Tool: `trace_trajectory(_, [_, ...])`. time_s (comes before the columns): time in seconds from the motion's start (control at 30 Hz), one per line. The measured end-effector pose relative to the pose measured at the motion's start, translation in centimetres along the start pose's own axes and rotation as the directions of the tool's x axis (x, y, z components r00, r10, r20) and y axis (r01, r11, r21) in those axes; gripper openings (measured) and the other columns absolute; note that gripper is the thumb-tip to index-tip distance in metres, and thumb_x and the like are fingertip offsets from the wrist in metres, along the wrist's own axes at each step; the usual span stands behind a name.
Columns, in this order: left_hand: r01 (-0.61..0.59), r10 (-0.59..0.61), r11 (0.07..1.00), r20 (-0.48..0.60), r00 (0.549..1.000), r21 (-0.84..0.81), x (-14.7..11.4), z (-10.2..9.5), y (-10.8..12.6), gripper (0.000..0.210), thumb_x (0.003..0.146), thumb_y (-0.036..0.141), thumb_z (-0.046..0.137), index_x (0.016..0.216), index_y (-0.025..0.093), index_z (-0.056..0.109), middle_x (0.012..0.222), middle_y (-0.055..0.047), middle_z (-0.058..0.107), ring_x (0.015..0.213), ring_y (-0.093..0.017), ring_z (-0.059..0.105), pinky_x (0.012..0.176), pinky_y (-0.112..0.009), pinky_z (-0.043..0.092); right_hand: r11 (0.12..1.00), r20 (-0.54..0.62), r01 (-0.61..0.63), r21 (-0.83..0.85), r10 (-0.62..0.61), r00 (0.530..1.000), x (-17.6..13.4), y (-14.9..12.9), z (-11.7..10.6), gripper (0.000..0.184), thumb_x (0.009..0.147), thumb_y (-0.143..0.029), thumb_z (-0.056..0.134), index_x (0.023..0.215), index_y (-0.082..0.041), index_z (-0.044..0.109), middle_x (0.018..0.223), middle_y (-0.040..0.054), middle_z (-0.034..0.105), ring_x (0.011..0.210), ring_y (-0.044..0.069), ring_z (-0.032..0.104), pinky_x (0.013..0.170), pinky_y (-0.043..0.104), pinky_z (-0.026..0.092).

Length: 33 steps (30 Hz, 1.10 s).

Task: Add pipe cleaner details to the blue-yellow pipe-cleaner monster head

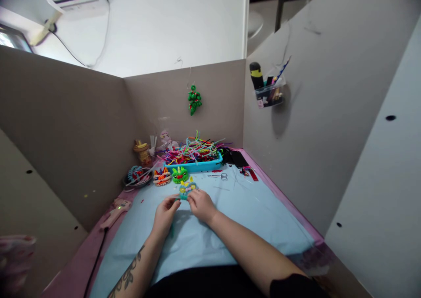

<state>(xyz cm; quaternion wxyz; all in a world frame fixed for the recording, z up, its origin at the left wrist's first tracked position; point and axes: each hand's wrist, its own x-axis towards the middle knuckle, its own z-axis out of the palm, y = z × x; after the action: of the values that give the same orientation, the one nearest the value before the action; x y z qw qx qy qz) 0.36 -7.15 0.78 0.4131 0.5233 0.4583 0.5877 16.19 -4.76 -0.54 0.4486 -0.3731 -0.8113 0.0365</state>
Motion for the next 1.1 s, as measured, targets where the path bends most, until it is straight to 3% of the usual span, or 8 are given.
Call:
trace_trajectory(0.07, [-0.026, 0.026, 0.999, 0.005, 1.000, -0.026, -0.1, 0.1, 0.1, 0.027, 0.061, 0.027, 0.070, 0.084, 0.016, 0.065, 0.087, -0.006, 0.068, 0.084, -0.020, 0.062, 0.076, -0.030, 0.048, 0.999, -0.018, -0.021, 0.030, 0.022, 1.000, 0.0, 0.1, 0.0, 0.018, 0.085, -0.016, 0.042, 0.073, -0.020, 0.054, 0.070, 0.0025, 0.056, 0.070, 0.016, 0.052, 0.066, 0.027, 0.041])
trace_trajectory(0.17, [-0.055, 0.055, 0.997, -0.006, 0.998, -0.045, -0.3, 0.1, -0.1, 0.024, 0.065, 0.028, 0.067, 0.085, 0.016, 0.062, 0.082, -0.005, 0.067, 0.075, -0.018, 0.063, 0.070, -0.029, 0.050, 0.997, -0.017, -0.031, 0.066, 0.032, 0.999, 0.1, 0.1, 0.0, 0.020, 0.086, -0.016, 0.041, 0.072, -0.020, 0.054, 0.070, 0.0022, 0.056, 0.071, 0.016, 0.053, 0.066, 0.027, 0.041])
trace_trajectory(0.33, [-0.097, 0.099, 0.992, -0.020, 0.995, 0.077, -0.6, 0.1, -0.2, 0.020, 0.069, 0.032, 0.064, 0.080, 0.016, 0.066, 0.072, -0.003, 0.066, 0.062, -0.016, 0.063, 0.061, -0.026, 0.049, 0.995, -0.053, -0.015, 0.094, 0.020, 0.998, 0.3, -0.3, -0.4, 0.019, 0.086, -0.016, 0.041, 0.073, -0.020, 0.054, 0.070, 0.0027, 0.056, 0.071, 0.017, 0.052, 0.066, 0.027, 0.042])
trace_trajectory(0.53, [-0.040, 0.041, 0.996, -0.014, 0.999, 0.075, -0.7, 0.3, 0.5, 0.022, 0.067, 0.031, 0.065, 0.082, 0.015, 0.069, 0.072, -0.005, 0.068, 0.060, -0.015, 0.062, 0.056, -0.024, 0.048, 0.995, -0.160, -0.035, 0.098, 0.050, 0.986, 0.4, -0.6, -0.8, 0.013, 0.083, -0.014, 0.044, 0.080, -0.019, 0.055, 0.077, 0.0050, 0.057, 0.079, 0.019, 0.052, 0.072, 0.030, 0.042])
trace_trajectory(0.7, [0.003, -0.003, 0.999, 0.008, 1.000, 0.038, -0.4, 0.3, 0.3, 0.027, 0.065, 0.035, 0.066, 0.082, 0.014, 0.068, 0.070, -0.005, 0.066, 0.057, -0.014, 0.060, 0.050, -0.022, 0.045, 0.999, -0.154, -0.035, 0.011, 0.036, 0.987, 0.2, -0.4, -0.4, 0.009, 0.081, -0.014, 0.048, 0.081, -0.019, 0.056, 0.077, 0.0051, 0.057, 0.078, 0.020, 0.051, 0.072, 0.031, 0.041])
trace_trajectory(0.97, [-0.025, 0.025, 0.991, 0.004, 1.000, 0.134, -0.4, 0.2, 0.4, 0.030, 0.067, 0.040, 0.064, 0.080, 0.013, 0.067, 0.047, 0.003, 0.051, 0.040, -0.009, 0.042, 0.041, -0.020, 0.034, 0.989, -0.127, -0.035, -0.142, 0.017, 0.992, 0.2, -1.0, -0.6, 0.008, 0.079, -0.015, 0.051, 0.077, -0.019, 0.057, 0.077, 0.0053, 0.057, 0.077, 0.020, 0.051, 0.070, 0.031, 0.040])
trace_trajectory(1.1, [0.004, 0.000, 0.986, -0.025, 1.000, 0.166, -0.5, 0.2, 0.8, 0.036, 0.068, 0.048, 0.062, 0.069, 0.012, 0.065, 0.042, 0.004, 0.047, 0.039, -0.009, 0.041, 0.041, -0.021, 0.032, 0.969, -0.120, 0.013, -0.246, -0.044, 0.992, 0.2, -1.5, -0.7, 0.012, 0.082, -0.016, 0.050, 0.073, -0.020, 0.057, 0.075, 0.0056, 0.056, 0.076, 0.020, 0.049, 0.068, 0.031, 0.037])
